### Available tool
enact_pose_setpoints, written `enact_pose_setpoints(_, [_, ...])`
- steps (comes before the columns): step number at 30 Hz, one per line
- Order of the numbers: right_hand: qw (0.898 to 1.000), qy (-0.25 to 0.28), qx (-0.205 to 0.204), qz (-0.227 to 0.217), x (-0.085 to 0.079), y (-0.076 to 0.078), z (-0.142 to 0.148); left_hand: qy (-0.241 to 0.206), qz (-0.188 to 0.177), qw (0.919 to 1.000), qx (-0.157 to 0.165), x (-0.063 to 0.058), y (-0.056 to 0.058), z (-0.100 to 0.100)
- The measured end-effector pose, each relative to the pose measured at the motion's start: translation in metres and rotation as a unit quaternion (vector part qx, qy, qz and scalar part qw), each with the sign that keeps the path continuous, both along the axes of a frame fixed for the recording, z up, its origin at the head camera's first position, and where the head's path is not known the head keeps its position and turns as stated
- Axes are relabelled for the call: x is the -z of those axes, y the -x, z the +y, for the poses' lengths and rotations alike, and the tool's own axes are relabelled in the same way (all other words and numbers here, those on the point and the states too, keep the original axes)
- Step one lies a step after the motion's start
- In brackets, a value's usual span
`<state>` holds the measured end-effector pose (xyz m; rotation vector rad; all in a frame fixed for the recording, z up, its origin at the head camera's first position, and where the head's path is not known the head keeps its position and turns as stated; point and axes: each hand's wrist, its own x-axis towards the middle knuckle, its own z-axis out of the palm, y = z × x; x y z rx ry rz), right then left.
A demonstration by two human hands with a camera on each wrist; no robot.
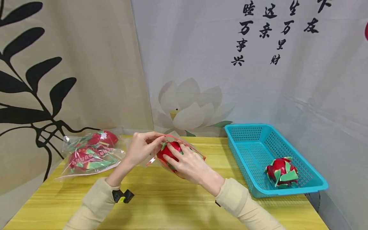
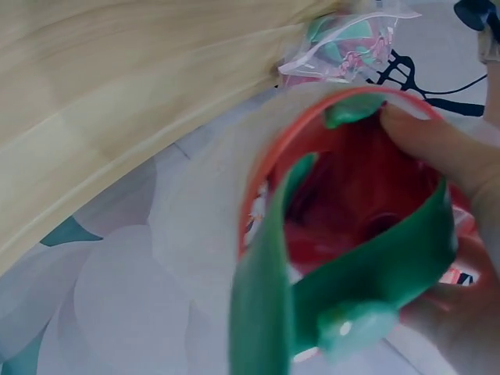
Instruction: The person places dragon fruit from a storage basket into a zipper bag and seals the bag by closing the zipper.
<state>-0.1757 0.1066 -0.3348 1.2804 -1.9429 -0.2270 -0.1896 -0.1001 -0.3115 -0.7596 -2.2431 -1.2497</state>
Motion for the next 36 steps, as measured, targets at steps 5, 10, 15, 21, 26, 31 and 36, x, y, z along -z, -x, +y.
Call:
enact_pose_setpoints(5, [1.000,0.003,0.008,0.011,0.000,-0.002,-0.002,-0.037,-0.012,0.9991,0.019,-0.003,-0.001,-0.001])
enact_pose_setpoints(10, [1.000,0.003,0.022,0.010,-0.003,-0.003,-0.001,-0.058,-0.034,0.9971,0.036,-0.006,-0.002,-0.003])
enact_pose_setpoints(15, [0.996,-0.022,0.072,-0.045,-0.008,-0.004,0.001,-0.050,-0.076,0.9936,0.067,-0.005,-0.006,-0.002])
enact_pose_setpoints(21, [0.996,-0.021,0.073,-0.034,-0.004,-0.004,-0.002,-0.054,-0.070,0.9940,0.064,-0.009,-0.008,0.001])
enact_pose_setpoints(26, [0.999,-0.008,0.046,-0.020,0.002,-0.004,-0.005,-0.063,-0.058,0.9958,0.033,-0.011,-0.007,0.000])
enact_pose_setpoints(31, [0.997,-0.020,0.056,-0.050,0.008,-0.003,-0.005,-0.055,-0.037,0.9976,0.022,-0.010,-0.006,0.001])
enact_pose_setpoints(36, [0.996,-0.022,0.052,-0.067,0.017,0.000,-0.006,-0.034,-0.014,0.9993,0.009,-0.007,-0.005,0.002])
